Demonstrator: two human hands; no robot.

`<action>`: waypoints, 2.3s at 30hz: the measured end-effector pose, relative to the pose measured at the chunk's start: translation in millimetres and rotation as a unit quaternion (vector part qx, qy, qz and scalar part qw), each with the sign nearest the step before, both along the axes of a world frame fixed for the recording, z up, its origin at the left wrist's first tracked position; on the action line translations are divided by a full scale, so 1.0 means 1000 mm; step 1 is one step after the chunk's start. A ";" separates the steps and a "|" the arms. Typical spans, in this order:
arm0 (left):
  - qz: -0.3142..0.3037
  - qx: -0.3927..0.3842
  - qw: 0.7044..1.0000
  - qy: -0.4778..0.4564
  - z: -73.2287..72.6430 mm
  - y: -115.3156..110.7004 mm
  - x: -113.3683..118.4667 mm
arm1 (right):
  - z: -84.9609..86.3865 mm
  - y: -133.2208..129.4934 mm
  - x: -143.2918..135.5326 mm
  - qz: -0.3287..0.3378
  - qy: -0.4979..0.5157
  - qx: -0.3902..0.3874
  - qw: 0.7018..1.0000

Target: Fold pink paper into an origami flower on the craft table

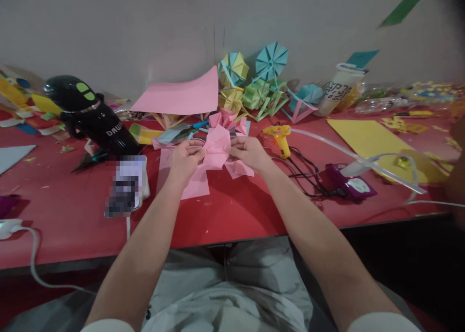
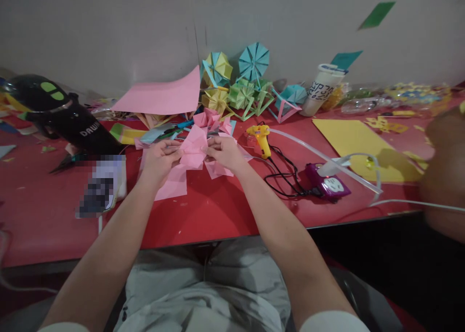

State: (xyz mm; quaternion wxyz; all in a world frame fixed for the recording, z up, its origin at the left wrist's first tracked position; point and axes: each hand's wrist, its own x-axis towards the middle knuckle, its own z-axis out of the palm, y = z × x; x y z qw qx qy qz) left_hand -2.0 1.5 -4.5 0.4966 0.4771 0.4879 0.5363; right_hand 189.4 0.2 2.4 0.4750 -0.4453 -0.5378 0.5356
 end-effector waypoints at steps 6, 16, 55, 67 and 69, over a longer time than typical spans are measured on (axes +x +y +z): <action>-0.003 0.016 1.000 -0.009 0.002 -0.005 0.007 | -0.003 0.001 -0.004 0.011 -0.013 0.012 1.000; 0.008 0.008 0.999 0.032 -0.001 -0.002 0.003 | -0.003 0.002 -0.008 0.010 0.004 0.008 1.000; -0.075 0.000 0.997 0.009 0.002 -0.003 0.001 | -0.003 0.000 -0.005 0.034 -0.016 0.012 0.999; -0.087 0.054 0.993 0.056 0.005 -0.007 0.002 | -0.005 -0.001 -0.008 0.038 0.054 0.027 0.997; -0.094 0.077 0.990 0.069 0.006 -0.008 0.002 | -0.005 -0.001 -0.009 0.032 0.063 0.031 0.997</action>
